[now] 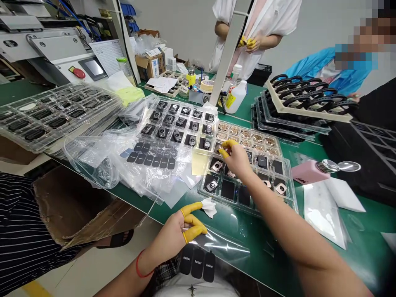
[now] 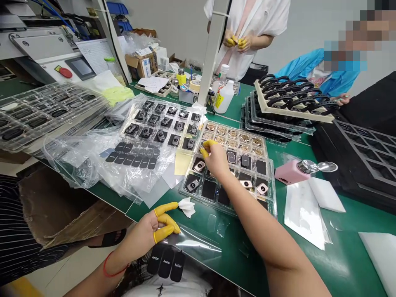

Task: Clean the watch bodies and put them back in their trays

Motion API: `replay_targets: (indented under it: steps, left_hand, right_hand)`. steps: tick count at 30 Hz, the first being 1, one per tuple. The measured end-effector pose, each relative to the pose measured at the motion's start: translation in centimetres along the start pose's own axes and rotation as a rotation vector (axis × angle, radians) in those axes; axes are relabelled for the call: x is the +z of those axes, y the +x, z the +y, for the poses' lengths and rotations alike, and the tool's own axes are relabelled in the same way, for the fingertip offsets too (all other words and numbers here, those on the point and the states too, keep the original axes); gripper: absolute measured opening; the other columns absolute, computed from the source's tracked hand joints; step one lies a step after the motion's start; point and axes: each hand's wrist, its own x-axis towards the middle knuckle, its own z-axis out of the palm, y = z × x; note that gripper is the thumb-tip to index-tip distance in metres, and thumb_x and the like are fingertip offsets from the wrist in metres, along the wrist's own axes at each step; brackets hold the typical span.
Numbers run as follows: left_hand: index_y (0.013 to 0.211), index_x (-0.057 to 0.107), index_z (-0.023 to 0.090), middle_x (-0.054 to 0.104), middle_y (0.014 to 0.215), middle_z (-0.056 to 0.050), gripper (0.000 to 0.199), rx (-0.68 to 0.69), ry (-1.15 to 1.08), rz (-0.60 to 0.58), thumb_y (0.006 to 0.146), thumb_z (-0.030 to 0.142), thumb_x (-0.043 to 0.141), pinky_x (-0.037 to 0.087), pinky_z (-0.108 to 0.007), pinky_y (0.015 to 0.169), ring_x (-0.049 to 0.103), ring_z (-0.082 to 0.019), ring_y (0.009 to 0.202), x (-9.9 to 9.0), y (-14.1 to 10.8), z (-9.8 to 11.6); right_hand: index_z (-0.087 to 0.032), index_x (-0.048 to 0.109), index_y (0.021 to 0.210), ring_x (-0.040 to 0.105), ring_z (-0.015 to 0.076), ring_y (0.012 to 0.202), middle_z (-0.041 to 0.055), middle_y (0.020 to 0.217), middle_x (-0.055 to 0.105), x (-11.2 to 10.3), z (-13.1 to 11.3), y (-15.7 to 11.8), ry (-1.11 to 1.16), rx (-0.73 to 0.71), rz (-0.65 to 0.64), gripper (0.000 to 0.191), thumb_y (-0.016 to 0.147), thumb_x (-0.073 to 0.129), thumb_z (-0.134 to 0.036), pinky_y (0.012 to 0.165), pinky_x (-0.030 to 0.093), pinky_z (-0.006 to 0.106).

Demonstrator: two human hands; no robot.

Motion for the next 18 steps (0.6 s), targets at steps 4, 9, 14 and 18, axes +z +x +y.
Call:
replay_targets:
  steps: [4, 9, 14, 18]
  left_hand:
    - [0.135, 0.041, 0.017, 0.066, 0.092, -0.008, 0.066, 0.111, -0.213, -0.044, 0.082, 0.048, 0.066, 0.047, -0.031, 0.081, 0.062, -0.018, 0.086, 0.4, 0.6, -0.4]
    - [0.121, 0.049, 0.017, 0.062, 0.114, -0.011, 0.053, 0.138, -0.304, -0.109, 0.079, 0.041, 0.072, 0.044, -0.033, 0.093, 0.059, -0.021, 0.105, 1.4, 0.9, -0.6]
    - [0.123, 0.047, 0.021, 0.062, 0.117, -0.010, 0.059, 0.052, -0.252, -0.116, 0.074, 0.028, 0.077, 0.046, -0.032, 0.090, 0.061, -0.020, 0.102, 2.4, 0.8, -0.8]
    - [0.129, 0.042, 0.023, 0.063, 0.110, -0.006, 0.060, 0.071, -0.220, -0.125, 0.077, 0.023, 0.074, 0.047, -0.031, 0.087, 0.061, -0.018, 0.097, 2.8, 0.6, -1.2]
  right_hand:
    - [-0.019, 0.060, 0.097, 0.060, 0.0225, 0.082, 0.0091, 0.090, 0.065, -1.5, -4.4, -8.1, 0.069, -0.369, -0.086, 0.012, 0.090, 0.050, -0.018, 0.074, 0.050, 0.037]
    - [-0.020, 0.060, 0.096, 0.060, 0.0192, 0.082, 0.0090, 0.095, 0.063, -1.9, -6.2, -15.5, 0.244, -0.478, -0.330, 0.013, 0.094, 0.047, -0.018, 0.069, 0.053, 0.032]
    - [-0.021, 0.054, 0.088, 0.055, 0.0190, 0.082, 0.0069, 0.089, 0.060, -2.6, -5.1, -16.9, 0.319, -0.388, -0.370, 0.012, 0.093, 0.046, -0.014, 0.069, 0.050, 0.031]
    - [-0.021, 0.047, 0.083, 0.050, 0.0190, 0.081, 0.0071, 0.088, 0.057, -3.2, -5.1, -17.3, 0.315, -0.392, -0.420, 0.017, 0.090, 0.040, -0.006, 0.069, 0.048, 0.032]
